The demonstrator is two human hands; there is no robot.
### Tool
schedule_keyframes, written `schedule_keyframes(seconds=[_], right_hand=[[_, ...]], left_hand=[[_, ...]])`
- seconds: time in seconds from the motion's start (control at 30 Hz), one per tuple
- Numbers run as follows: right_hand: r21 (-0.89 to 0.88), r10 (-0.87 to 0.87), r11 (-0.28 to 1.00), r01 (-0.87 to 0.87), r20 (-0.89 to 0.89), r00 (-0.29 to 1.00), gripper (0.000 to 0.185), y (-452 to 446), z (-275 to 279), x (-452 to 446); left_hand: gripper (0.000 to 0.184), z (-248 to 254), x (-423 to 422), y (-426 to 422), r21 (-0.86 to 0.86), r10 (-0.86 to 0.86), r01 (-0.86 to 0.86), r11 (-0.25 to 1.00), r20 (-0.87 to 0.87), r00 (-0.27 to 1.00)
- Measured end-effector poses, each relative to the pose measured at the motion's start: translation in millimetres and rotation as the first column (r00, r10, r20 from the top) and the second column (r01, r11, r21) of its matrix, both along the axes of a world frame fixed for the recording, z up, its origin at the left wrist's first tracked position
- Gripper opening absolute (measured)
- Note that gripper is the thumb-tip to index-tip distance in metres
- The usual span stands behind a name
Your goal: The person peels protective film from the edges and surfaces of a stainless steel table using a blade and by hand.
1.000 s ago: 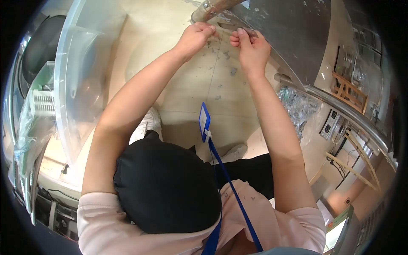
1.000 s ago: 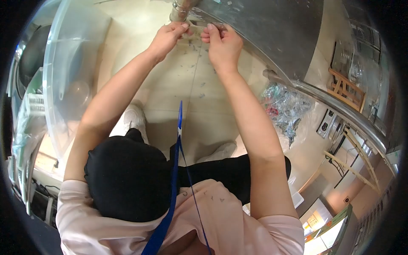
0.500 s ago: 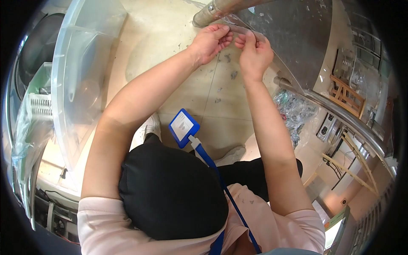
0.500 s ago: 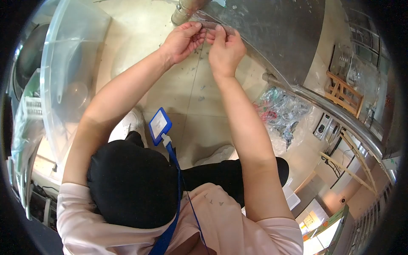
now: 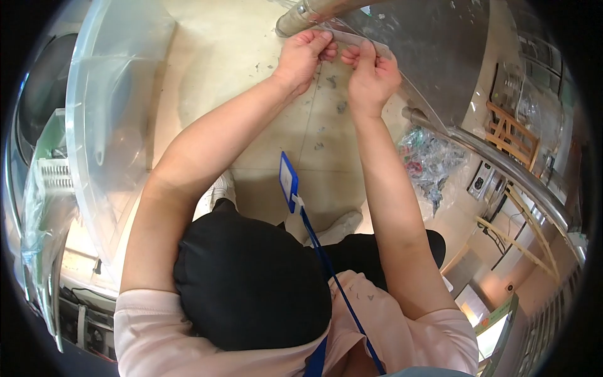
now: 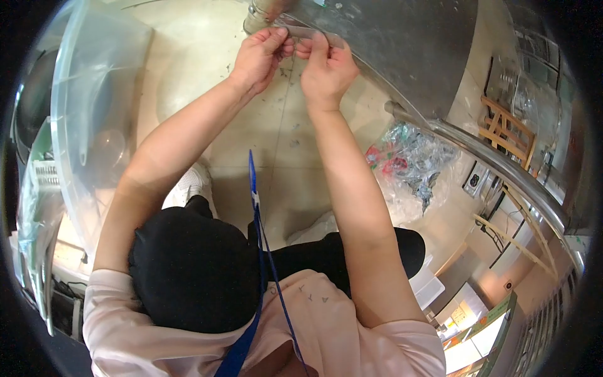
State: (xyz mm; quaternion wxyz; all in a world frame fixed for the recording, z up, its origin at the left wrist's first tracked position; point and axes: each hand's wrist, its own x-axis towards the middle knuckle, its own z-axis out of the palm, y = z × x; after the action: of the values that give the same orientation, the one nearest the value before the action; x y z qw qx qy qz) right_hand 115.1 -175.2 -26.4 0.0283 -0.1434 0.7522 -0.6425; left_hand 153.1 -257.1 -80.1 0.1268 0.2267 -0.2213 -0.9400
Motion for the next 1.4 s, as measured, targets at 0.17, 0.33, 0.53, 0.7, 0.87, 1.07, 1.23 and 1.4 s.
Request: schedule_keyframes(seconds=[0.17,0.33,0.53,0.7,0.87,1.07,1.23,1.4], right_hand=[[0.142,0.029,0.990,-0.021,-0.052,0.998,0.015,-15.0,11.2,4.2],[0.114,0.018,0.993,-0.011,-0.062,0.998,0.015,-0.7,16.7,8.2],[0.112,-0.001,0.994,0.007,-0.053,0.999,0.014,-6.1,21.0,2.2],[0.064,-0.020,0.998,0.023,-0.056,0.998,0.013,9.0,15.2,-2.4],[0.068,-0.043,0.997,0.046,-0.054,0.998,0.013,4.6,12.5,3.6],[0.034,-0.050,0.998,0.053,-0.071,0.996,0.013,7.2,12.9,1.3],[0.059,-0.065,0.996,0.069,-0.059,0.996,0.014,13.1,9.5,1.5],[0.004,-0.034,0.999,0.035,-0.073,0.997,0.013,4.1,5.8,-2.0]], left_hand=[[0.013,0.9,4.0,-9.2,0.043,-0.015,0.016,0.999,-0.021,1.000],[0.013,6.7,0.5,-3.1,0.064,-0.079,0.081,0.995,-0.039,0.996],[0.013,3.7,-1.6,2.4,0.065,-0.082,0.084,0.994,-0.037,0.996],[0.014,11.0,-2.5,9.2,0.071,-0.115,0.116,0.991,-0.009,0.993],[0.014,7.8,-1.1,8.6,0.097,-0.059,0.060,0.993,-0.017,0.998],[0.014,14.5,-4.5,12.3,0.047,-0.050,0.048,0.998,0.035,0.998],[0.015,14.1,-4.8,15.2,0.029,-0.064,0.062,0.998,0.066,0.996],[0.016,10.9,-5.8,10.2,0.028,-0.039,0.037,0.999,0.053,0.998]])
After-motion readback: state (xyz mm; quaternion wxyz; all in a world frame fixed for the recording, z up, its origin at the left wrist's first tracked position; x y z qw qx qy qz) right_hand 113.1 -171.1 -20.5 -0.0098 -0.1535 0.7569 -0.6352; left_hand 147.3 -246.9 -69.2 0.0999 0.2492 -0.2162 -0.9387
